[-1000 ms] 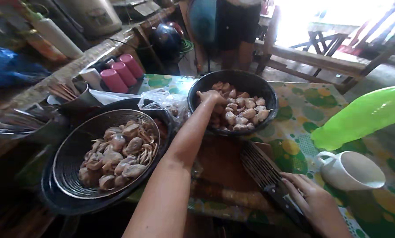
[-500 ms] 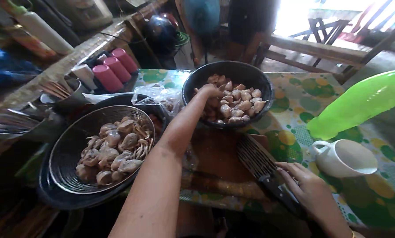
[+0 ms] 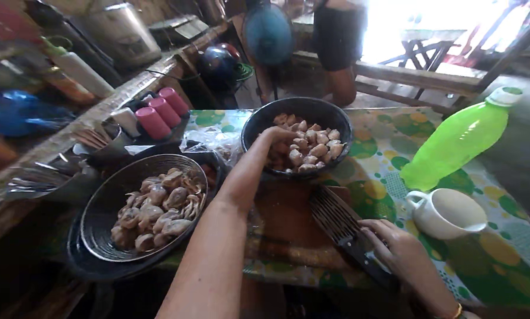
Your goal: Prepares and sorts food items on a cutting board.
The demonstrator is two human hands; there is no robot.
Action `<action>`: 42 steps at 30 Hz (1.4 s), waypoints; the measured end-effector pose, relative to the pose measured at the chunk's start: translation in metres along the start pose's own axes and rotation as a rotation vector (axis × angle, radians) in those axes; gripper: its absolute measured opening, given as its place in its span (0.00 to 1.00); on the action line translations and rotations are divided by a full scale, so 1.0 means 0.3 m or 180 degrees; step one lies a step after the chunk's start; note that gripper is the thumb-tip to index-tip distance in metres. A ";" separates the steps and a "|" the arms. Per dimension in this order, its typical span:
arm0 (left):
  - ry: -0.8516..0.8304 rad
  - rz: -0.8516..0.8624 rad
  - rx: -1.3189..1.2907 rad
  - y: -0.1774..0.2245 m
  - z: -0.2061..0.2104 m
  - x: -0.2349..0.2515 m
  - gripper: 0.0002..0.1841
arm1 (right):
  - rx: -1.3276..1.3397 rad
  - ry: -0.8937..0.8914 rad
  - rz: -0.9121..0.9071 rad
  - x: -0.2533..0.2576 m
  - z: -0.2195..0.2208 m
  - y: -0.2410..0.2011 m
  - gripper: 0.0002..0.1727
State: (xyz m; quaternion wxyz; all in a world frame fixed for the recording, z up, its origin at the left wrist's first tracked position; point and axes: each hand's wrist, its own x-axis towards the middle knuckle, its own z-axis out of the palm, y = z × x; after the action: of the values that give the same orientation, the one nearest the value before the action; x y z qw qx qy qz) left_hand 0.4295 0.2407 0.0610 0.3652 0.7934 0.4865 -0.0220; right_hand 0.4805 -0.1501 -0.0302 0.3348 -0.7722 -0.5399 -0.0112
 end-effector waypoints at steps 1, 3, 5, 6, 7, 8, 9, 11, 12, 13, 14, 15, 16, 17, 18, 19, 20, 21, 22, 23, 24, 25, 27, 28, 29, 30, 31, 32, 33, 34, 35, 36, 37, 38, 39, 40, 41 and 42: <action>0.0065 0.0035 0.0003 -0.009 0.001 0.020 0.35 | 0.0027 -0.0047 0.0056 0.002 -0.002 0.006 0.15; 0.0244 0.0105 0.0110 -0.002 -0.002 0.028 0.36 | 0.0041 -0.0079 0.0128 0.005 0.001 0.017 0.16; 0.0462 0.0215 0.0273 0.025 -0.013 0.025 0.37 | 0.0033 -0.0047 0.0116 0.008 0.005 0.022 0.16; 0.0578 0.0297 0.0422 0.044 -0.022 0.020 0.37 | 0.0045 -0.0053 0.0126 0.010 0.006 0.022 0.16; 0.0706 0.0358 0.0634 0.071 -0.033 0.004 0.36 | 0.0048 -0.0059 0.0144 0.011 0.006 0.022 0.16; 0.0808 0.0406 0.0833 0.107 -0.047 -0.023 0.35 | 0.0056 -0.0068 0.0166 0.012 0.006 0.023 0.16; 0.0891 0.0443 0.0959 0.147 -0.064 -0.051 0.34 | 0.0061 -0.0064 0.0180 0.012 0.007 0.026 0.16; 0.1042 0.0538 0.1093 0.211 -0.104 -0.087 0.34 | 0.0067 -0.0040 0.0176 0.011 0.011 0.032 0.16; 0.1090 0.0617 0.1127 0.239 -0.129 -0.106 0.32 | 0.0067 -0.0030 0.0177 0.014 0.011 0.033 0.15; 0.1108 0.0694 0.1187 0.270 -0.159 -0.134 0.30 | 0.0067 -0.0035 0.0194 0.015 0.009 0.033 0.16; 0.1101 0.0746 0.1300 0.299 -0.182 -0.164 0.30 | 0.0069 -0.0055 0.0214 0.013 0.006 0.034 0.16; 0.1110 0.0791 0.1382 0.322 -0.201 -0.195 0.30 | 0.0085 -0.0064 0.0219 0.012 0.004 0.034 0.15; 0.1125 0.0864 0.1431 0.338 -0.217 -0.222 0.32 | 0.0100 -0.0061 0.0205 0.010 0.002 0.034 0.15; 0.1127 0.0955 0.1445 0.348 -0.228 -0.242 0.32 | 0.0103 -0.0058 0.0183 0.009 -0.002 0.033 0.15; 0.1135 0.1028 0.1440 0.357 -0.238 -0.256 0.32 | 0.0095 -0.0048 0.0162 0.010 -0.005 0.033 0.15; 0.1124 0.1097 0.1402 0.363 -0.243 -0.273 0.32 | 0.0100 -0.0052 0.0155 0.009 -0.007 0.033 0.15; 0.1136 0.1151 0.1384 0.366 -0.242 -0.283 0.33 | 0.0114 -0.0077 0.0182 0.007 -0.010 0.031 0.15; 0.1153 0.1169 0.1437 0.366 -0.235 -0.293 0.35 | 0.0118 -0.0103 0.0224 0.003 -0.012 0.029 0.15; 0.1202 0.1169 0.1521 0.365 -0.226 -0.306 0.38 | 0.0120 -0.0106 0.0255 0.000 -0.013 0.028 0.15; 0.1191 0.1174 0.1600 0.363 -0.216 -0.328 0.40 | 0.0125 -0.0112 0.0275 -0.002 -0.016 0.025 0.15; 0.1191 0.1175 0.1636 0.357 -0.202 -0.343 0.41 | 0.0121 -0.0133 0.0294 -0.004 -0.019 0.023 0.15; 0.1198 0.1181 0.1645 0.349 -0.186 -0.356 0.40 | 0.0098 -0.0152 0.0300 -0.007 -0.021 0.022 0.15; 0.1169 0.1164 0.1613 0.333 -0.158 -0.372 0.37 | 0.0043 -0.0185 0.0260 -0.011 -0.018 0.020 0.15; 0.1135 0.1160 0.1595 0.324 -0.150 -0.376 0.36 | 0.0011 -0.0186 0.0213 -0.014 -0.013 0.018 0.15; 0.1103 0.1166 0.1584 0.317 -0.146 -0.378 0.35 | 0.0018 -0.0238 0.0191 -0.015 -0.011 0.013 0.16; 0.1090 0.1200 0.1553 0.309 -0.145 -0.374 0.33 | 0.0009 -0.0298 0.0173 -0.015 -0.009 0.009 0.16; 0.1053 0.1218 0.1500 0.303 -0.149 -0.373 0.32 | -0.0009 -0.0346 0.0137 -0.014 -0.006 0.005 0.17; 0.1028 0.1221 0.1430 0.299 -0.154 -0.375 0.32 | -0.0011 -0.0411 0.0115 -0.012 -0.003 0.000 0.18; 0.1014 0.1225 0.1352 0.295 -0.158 -0.378 0.32 | -0.0016 -0.0518 0.0131 -0.010 -0.003 -0.007 0.19; 0.1018 0.1234 0.1279 0.290 -0.163 -0.379 0.31 | -0.0022 -0.0679 0.0200 -0.007 -0.007 -0.015 0.21; 0.1021 0.1259 0.1203 0.285 -0.166 -0.379 0.31 | -0.0030 -0.0866 0.0294 -0.004 -0.013 -0.023 0.24; 0.1031 0.1288 0.1110 0.281 -0.167 -0.376 0.32 | -0.0036 -0.1017 0.0359 -0.003 -0.017 -0.028 0.27; 0.1040 0.1320 0.1015 0.276 -0.169 -0.372 0.32 | -0.0018 -0.1174 0.0427 -0.001 -0.020 -0.032 0.30; 0.1049 0.1368 0.0913 0.270 -0.170 -0.369 0.33 | 0.0012 -0.1340 0.0501 0.001 -0.024 -0.036 0.34; 0.1058 0.1424 0.0810 0.262 -0.169 -0.375 0.33 | 0.0062 -0.1506 0.0591 0.004 -0.030 -0.040 0.37; 0.1063 0.1478 0.0706 0.251 -0.166 -0.392 0.34 | 0.0102 -0.1643 0.0659 0.007 -0.035 -0.045 0.39; 0.1078 0.1543 0.0564 0.231 -0.160 -0.414 0.33 | 0.0119 -0.1728 0.0693 0.007 -0.038 -0.047 0.41; 0.1072 0.1607 0.0373 0.206 -0.151 -0.444 0.32 | 0.0124 -0.1774 0.0717 0.008 -0.041 -0.049 0.42</action>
State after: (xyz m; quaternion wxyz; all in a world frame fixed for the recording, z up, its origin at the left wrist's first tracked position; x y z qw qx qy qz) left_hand 0.3937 0.1511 0.1807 0.2270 0.9014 0.3256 0.1732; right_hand 0.4734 -0.1516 -0.0124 0.1875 -0.7939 -0.5221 0.2488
